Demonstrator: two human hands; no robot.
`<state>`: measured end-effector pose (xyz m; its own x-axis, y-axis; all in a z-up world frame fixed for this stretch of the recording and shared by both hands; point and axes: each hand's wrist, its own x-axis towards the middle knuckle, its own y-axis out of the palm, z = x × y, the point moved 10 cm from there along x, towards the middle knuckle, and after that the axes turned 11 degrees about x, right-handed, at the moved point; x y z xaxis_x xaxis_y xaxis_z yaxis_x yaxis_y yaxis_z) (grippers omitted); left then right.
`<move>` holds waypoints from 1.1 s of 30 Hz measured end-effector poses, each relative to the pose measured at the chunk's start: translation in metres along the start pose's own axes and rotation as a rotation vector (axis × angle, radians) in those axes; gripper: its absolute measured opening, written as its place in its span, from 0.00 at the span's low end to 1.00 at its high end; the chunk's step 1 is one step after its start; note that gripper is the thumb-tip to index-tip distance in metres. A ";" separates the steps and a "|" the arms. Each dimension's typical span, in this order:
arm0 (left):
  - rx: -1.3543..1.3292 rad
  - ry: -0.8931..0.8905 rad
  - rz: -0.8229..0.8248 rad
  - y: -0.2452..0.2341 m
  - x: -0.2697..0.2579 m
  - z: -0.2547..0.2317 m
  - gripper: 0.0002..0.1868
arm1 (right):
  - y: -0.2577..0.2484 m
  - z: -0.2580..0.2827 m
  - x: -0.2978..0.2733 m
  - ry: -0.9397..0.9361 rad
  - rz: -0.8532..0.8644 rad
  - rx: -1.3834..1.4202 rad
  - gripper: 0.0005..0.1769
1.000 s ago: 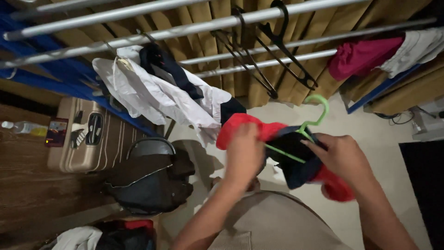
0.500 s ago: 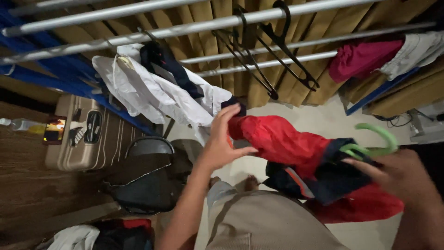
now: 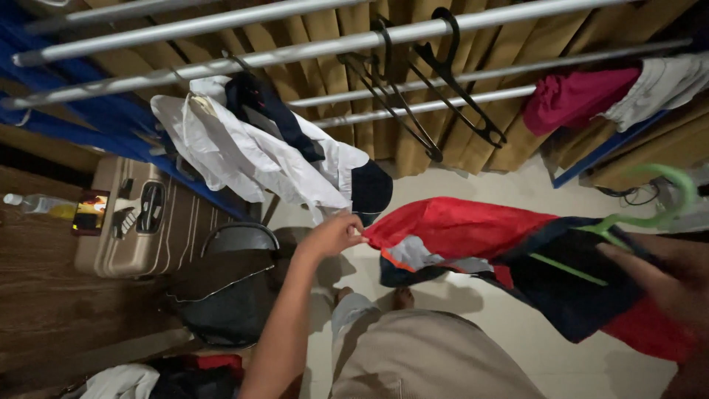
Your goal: The person is taking various items of clothing from a suitcase and hanging them on a multi-tier drying rack using plastic hangers.
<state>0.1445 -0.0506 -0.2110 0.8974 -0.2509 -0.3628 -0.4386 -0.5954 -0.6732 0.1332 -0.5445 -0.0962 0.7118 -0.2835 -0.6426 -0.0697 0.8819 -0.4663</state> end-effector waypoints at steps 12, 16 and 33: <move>1.029 -0.245 -0.561 -0.074 0.053 -0.030 0.38 | 0.090 0.123 -0.059 -0.640 -0.045 -0.319 0.12; 0.848 -0.205 -0.723 -0.066 0.033 -0.017 0.20 | 0.140 0.146 -0.054 -0.787 0.128 -0.153 0.09; 0.502 -0.131 -0.330 0.032 -0.014 0.040 0.24 | 0.304 0.306 -0.027 -1.159 0.321 0.065 0.16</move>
<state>0.1159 -0.0357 -0.2534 0.9904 0.0000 -0.1384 -0.1359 -0.1855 -0.9732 0.3067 -0.1533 -0.0343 0.8756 0.4300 0.2202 -0.3472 0.8771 -0.3319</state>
